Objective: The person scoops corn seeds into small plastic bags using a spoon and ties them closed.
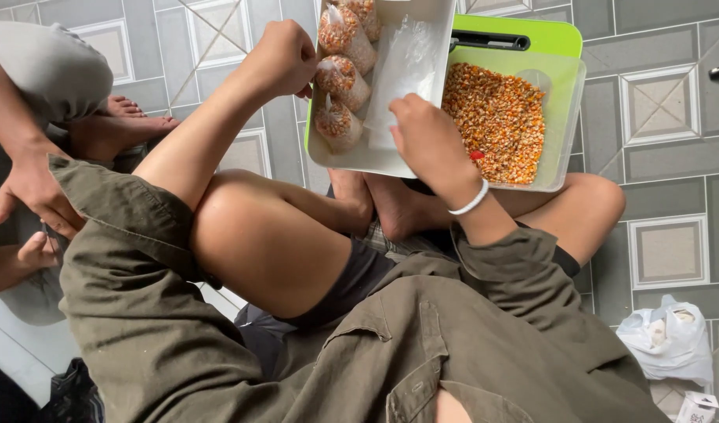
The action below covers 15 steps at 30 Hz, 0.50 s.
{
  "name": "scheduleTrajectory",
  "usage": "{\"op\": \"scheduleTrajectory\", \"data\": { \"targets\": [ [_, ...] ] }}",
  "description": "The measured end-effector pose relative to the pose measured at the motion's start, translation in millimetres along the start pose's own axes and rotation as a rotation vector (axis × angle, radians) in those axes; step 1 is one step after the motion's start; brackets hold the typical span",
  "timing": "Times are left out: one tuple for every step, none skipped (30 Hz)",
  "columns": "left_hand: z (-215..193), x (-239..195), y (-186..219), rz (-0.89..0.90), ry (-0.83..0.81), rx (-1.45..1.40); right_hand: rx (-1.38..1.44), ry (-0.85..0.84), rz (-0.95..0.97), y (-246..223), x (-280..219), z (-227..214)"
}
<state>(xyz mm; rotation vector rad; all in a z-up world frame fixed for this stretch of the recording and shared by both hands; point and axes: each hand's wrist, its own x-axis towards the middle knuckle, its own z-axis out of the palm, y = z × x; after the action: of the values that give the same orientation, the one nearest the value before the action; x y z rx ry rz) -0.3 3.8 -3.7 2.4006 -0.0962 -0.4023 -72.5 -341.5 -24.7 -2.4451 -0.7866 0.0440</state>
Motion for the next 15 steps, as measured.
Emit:
{"op": "scheduleTrajectory", "data": {
  "targets": [
    [2.5, 1.0, -2.8, 0.002, 0.003, 0.003, -0.001, 0.004, -0.002, 9.2, 2.9, 27.3],
    [4.7, 2.0, -6.0, 0.041, 0.033, 0.011, -0.152, -0.009, -0.026, 18.2, 6.4, 54.8],
    [6.4, 2.3, -10.0, 0.077, 0.065, 0.019, -0.303, -0.023, -0.053, 26.8, 10.8, 82.8],
    [5.7, 2.7, -11.3, 0.077, 0.07, 0.022, -0.302, -0.02, -0.057, 31.9, 14.0, 96.6],
    [6.3, 2.1, -13.3, 0.073, 0.083, -0.006, -0.405, -0.032, -0.042, 36.8, 15.9, 110.7],
    [6.8, 1.9, -15.5, 0.07, 0.096, -0.034, -0.508, -0.042, -0.026, 42.0, 18.3, 125.1],
    [5.9, 0.3, -13.1, 0.07, 0.095, -0.035, -0.509, -0.044, -0.025, 38.9, 18.2, 122.4],
    [5.1, -1.1, -10.9, 0.063, 0.103, -0.018, -0.444, -0.079, -0.01, 36.1, 18.4, 119.7],
    [4.4, -1.1, -8.2, 0.06, 0.113, 0.0, -0.383, -0.111, 0.005, 34.3, 19.1, 116.5],
    [2.9, 2.6, -7.4, 0.064, 0.113, -0.002, -0.386, -0.109, 0.007, 33.9, 21.2, 110.9],
    [2.7, 3.4, -7.6, 0.032, 0.087, -0.005, -0.379, -0.081, 0.005, 32.2, 21.2, 106.2],
    [2.3, 3.9, -7.9, 0.001, 0.061, -0.009, -0.371, -0.053, 0.004, 30.0, 21.2, 101.6],
    [0.9, 5.0, -5.7, 0.002, 0.065, -0.01, -0.374, -0.051, 0.001, 25.7, 21.0, 90.4],
    [-0.6, 5.6, -3.6, -0.017, 0.038, -0.009, -0.322, 0.001, 0.018, 21.0, 20.6, 79.2],
    [-1.1, 4.2, -2.0, -0.04, 0.01, -0.009, -0.269, 0.05, 0.032, 15.7, 18.9, 68.5]
  ]
}}
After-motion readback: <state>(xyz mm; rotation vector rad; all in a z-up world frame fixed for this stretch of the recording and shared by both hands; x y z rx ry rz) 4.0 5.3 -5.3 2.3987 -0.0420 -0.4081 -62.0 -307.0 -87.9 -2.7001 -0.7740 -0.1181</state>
